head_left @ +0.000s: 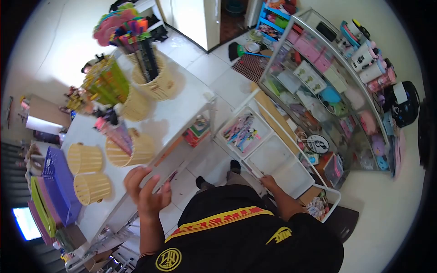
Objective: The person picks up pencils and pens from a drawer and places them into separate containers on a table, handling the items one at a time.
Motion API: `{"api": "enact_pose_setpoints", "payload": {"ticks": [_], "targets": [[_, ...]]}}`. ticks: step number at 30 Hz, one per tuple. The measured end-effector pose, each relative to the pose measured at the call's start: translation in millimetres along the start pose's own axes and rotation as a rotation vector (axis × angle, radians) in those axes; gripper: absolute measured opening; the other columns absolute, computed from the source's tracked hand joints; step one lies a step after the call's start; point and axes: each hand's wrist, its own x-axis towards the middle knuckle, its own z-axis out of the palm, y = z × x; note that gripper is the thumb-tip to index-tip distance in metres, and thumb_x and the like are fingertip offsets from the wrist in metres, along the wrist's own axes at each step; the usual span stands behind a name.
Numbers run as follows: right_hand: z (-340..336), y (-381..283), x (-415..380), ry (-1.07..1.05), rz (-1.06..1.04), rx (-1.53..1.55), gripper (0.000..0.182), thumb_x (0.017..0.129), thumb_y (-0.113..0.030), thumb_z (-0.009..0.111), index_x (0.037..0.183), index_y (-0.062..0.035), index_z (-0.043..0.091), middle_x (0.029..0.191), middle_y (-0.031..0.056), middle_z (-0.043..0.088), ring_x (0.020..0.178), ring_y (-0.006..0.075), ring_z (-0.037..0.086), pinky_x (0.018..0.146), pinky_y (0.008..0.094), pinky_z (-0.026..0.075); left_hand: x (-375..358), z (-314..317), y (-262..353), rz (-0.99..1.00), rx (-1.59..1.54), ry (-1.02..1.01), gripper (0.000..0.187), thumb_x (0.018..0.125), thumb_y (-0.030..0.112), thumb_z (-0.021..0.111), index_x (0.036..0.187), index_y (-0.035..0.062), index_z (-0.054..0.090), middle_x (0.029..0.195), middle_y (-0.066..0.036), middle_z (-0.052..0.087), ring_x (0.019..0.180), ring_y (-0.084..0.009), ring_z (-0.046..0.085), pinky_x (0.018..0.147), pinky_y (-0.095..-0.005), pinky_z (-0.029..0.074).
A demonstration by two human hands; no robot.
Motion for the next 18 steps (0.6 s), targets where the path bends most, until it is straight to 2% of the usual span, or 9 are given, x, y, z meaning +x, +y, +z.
{"api": "enact_pose_setpoints", "payload": {"ticks": [1,3,6,7,10,12,15,17,18], "targets": [[7,-3,12,-0.023,-0.052,0.075,0.025,0.088,-0.022,0.066,0.098,0.0009,0.068,0.078,0.0108,0.069,0.064,0.0186,0.064,0.056,0.0331,0.052,15,11,9,0.003,-0.021,-0.004,0.082,0.081,0.026,0.079,0.146,0.0034,0.034,0.145,-0.022,0.040,0.140,-0.0402,0.036,0.107,-0.0480,0.038],[18,-29,31,-0.083,-0.029,0.092,0.024,0.090,-0.022,0.066,0.100,-0.0003,0.068,0.080,0.0096,0.069,0.064,0.0173,0.064,0.056,0.0327,0.052,51,42,34,-0.146,-0.144,-0.231,0.081,0.082,0.026,0.078,0.147,0.0044,0.035,0.149,-0.024,0.037,0.141,-0.0423,0.033,0.108,-0.0506,0.037],[28,-76,52,-0.157,0.013,0.152,0.026,0.092,-0.023,0.065,0.105,-0.0016,0.065,0.083,0.0086,0.068,0.067,0.0167,0.064,0.055,0.0322,0.051,74,74,41,-0.273,-0.060,-0.269,0.085,0.081,0.027,0.079,0.149,0.0045,0.035,0.153,-0.024,0.034,0.143,-0.0426,0.031,0.112,-0.0521,0.031],[34,-85,66,-0.128,0.032,0.276,0.027,0.092,-0.025,0.064,0.107,-0.0023,0.064,0.084,0.0086,0.067,0.068,0.0171,0.064,0.055,0.0317,0.051,78,81,41,-0.267,-0.060,-0.277,0.085,0.081,0.027,0.079,0.149,0.0045,0.035,0.153,-0.024,0.034,0.143,-0.0426,0.031,0.112,-0.0521,0.031],[48,-108,110,-0.040,0.109,0.533,0.025,0.094,-0.024,0.061,0.108,-0.0030,0.061,0.088,0.0089,0.066,0.070,0.0187,0.065,0.055,0.0309,0.051,73,95,44,-0.323,0.138,-0.316,0.084,0.084,0.033,0.076,0.149,0.0030,0.033,0.154,-0.024,0.034,0.143,-0.0400,0.033,0.114,-0.0532,0.022],[57,-110,145,0.016,0.162,0.667,0.023,0.094,-0.022,0.059,0.108,-0.0029,0.061,0.090,0.0094,0.065,0.071,0.0197,0.066,0.055,0.0306,0.052,63,104,42,-0.320,0.201,-0.303,0.083,0.083,0.031,0.076,0.149,0.0044,0.033,0.155,-0.023,0.032,0.144,-0.0408,0.031,0.114,-0.0532,0.022],[79,-103,218,0.089,0.276,0.819,0.021,0.094,-0.015,0.057,0.109,-0.0004,0.057,0.093,0.0136,0.064,0.073,0.0229,0.068,0.057,0.0329,0.057,54,114,34,-0.273,0.338,-0.250,0.078,0.084,0.029,0.075,0.147,0.0068,0.036,0.155,-0.023,0.032,0.143,-0.0419,0.031,0.114,-0.0536,0.024],[89,-99,241,0.297,0.352,0.830,0.033,0.089,-0.013,0.055,0.117,0.0052,0.052,0.086,0.0182,0.064,0.069,0.0276,0.070,0.058,0.0382,0.062,51,121,33,-0.243,0.390,-0.227,0.073,0.085,0.029,0.074,0.145,0.0078,0.039,0.154,-0.024,0.033,0.142,-0.0422,0.032,0.113,-0.0540,0.024],[92,-98,251,0.286,0.346,0.793,0.045,0.088,-0.012,0.057,0.126,0.0078,0.043,0.101,0.0257,0.062,0.078,0.0342,0.071,0.067,0.0433,0.063,52,125,30,-0.214,0.447,-0.179,0.069,0.086,0.034,0.073,0.143,0.0104,0.041,0.151,-0.024,0.037,0.140,-0.0416,0.033,0.111,-0.0535,0.024]]}}
